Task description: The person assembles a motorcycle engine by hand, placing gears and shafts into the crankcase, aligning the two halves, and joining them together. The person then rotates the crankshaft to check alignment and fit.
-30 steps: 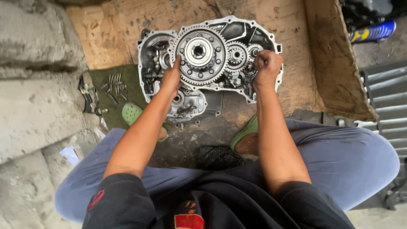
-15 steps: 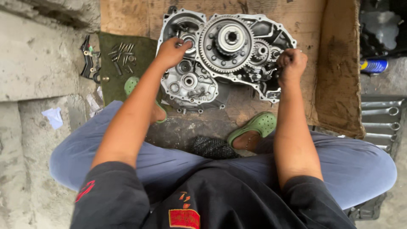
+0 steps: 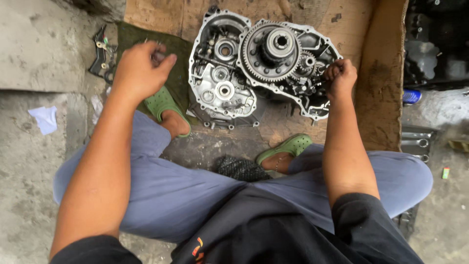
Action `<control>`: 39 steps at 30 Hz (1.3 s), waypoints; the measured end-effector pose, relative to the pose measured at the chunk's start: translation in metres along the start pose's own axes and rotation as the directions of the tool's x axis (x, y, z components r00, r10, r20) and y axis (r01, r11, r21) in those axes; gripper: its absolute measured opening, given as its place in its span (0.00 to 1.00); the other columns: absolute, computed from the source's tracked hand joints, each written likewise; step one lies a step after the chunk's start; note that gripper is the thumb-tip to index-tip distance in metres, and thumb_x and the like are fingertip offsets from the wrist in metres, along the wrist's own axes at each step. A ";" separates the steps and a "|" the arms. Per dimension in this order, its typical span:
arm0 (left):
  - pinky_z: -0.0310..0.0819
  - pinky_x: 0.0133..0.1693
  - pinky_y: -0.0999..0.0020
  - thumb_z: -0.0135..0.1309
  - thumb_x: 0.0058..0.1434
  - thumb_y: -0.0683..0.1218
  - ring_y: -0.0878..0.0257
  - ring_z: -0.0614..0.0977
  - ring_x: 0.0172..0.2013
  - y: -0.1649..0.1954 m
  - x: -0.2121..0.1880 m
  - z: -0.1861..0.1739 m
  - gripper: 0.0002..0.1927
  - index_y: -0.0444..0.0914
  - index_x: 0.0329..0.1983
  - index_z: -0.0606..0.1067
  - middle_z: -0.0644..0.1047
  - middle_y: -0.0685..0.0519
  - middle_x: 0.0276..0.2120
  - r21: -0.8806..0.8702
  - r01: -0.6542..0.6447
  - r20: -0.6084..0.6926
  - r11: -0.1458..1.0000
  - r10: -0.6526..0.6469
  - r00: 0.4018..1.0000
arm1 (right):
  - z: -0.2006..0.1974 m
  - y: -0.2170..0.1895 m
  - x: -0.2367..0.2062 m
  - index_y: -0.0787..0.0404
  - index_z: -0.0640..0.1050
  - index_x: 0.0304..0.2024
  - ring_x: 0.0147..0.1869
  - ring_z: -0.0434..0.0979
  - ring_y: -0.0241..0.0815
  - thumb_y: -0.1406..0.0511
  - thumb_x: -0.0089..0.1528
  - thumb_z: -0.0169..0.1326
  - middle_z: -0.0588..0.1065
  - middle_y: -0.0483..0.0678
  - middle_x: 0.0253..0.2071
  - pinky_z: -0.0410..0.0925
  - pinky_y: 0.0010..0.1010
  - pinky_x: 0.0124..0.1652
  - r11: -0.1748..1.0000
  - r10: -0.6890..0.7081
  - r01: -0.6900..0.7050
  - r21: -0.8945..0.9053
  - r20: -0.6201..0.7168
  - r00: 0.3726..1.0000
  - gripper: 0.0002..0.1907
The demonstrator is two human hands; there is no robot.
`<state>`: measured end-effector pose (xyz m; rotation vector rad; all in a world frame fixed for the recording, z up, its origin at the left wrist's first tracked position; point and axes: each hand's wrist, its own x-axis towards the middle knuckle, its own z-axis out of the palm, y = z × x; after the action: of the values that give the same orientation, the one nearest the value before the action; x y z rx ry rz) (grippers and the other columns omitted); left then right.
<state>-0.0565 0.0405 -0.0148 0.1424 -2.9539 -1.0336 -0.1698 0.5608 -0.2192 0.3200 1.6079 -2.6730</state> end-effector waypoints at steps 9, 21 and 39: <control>0.77 0.40 0.56 0.66 0.65 0.52 0.48 0.84 0.37 0.025 0.018 -0.016 0.17 0.33 0.44 0.81 0.83 0.43 0.35 0.075 -0.251 -0.143 0.965 0.260 0.955 | 0.006 -0.008 -0.004 0.59 0.67 0.23 0.25 0.56 0.41 0.67 0.67 0.48 0.55 0.44 0.19 0.60 0.36 0.33 0.999 0.051 -0.051 -0.004 -0.029 0.998 0.16; 0.75 0.40 0.50 0.66 0.56 0.55 0.45 0.82 0.40 0.042 0.029 0.033 0.20 0.37 0.44 0.81 0.82 0.46 0.37 0.121 -0.142 0.077 0.982 0.133 0.988 | 0.012 -0.017 -0.004 0.59 0.67 0.25 0.28 0.60 0.42 0.67 0.67 0.46 0.59 0.45 0.21 0.61 0.36 0.34 0.997 0.068 -0.068 -0.042 -0.002 0.998 0.14; 0.74 0.47 0.49 0.64 0.55 0.54 0.46 0.81 0.46 -0.037 0.007 0.088 0.20 0.40 0.47 0.81 0.81 0.47 0.42 0.283 0.042 0.183 0.958 -0.097 0.978 | 0.009 -0.012 -0.004 0.60 0.65 0.21 0.24 0.56 0.41 0.68 0.66 0.45 0.58 0.46 0.19 0.58 0.36 0.32 0.999 0.035 -0.035 -0.007 0.109 0.993 0.16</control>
<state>-0.0639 0.0664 -0.1070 0.1565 -3.2834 -0.6655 -0.1683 0.5582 -0.2040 0.1966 1.5634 -2.6107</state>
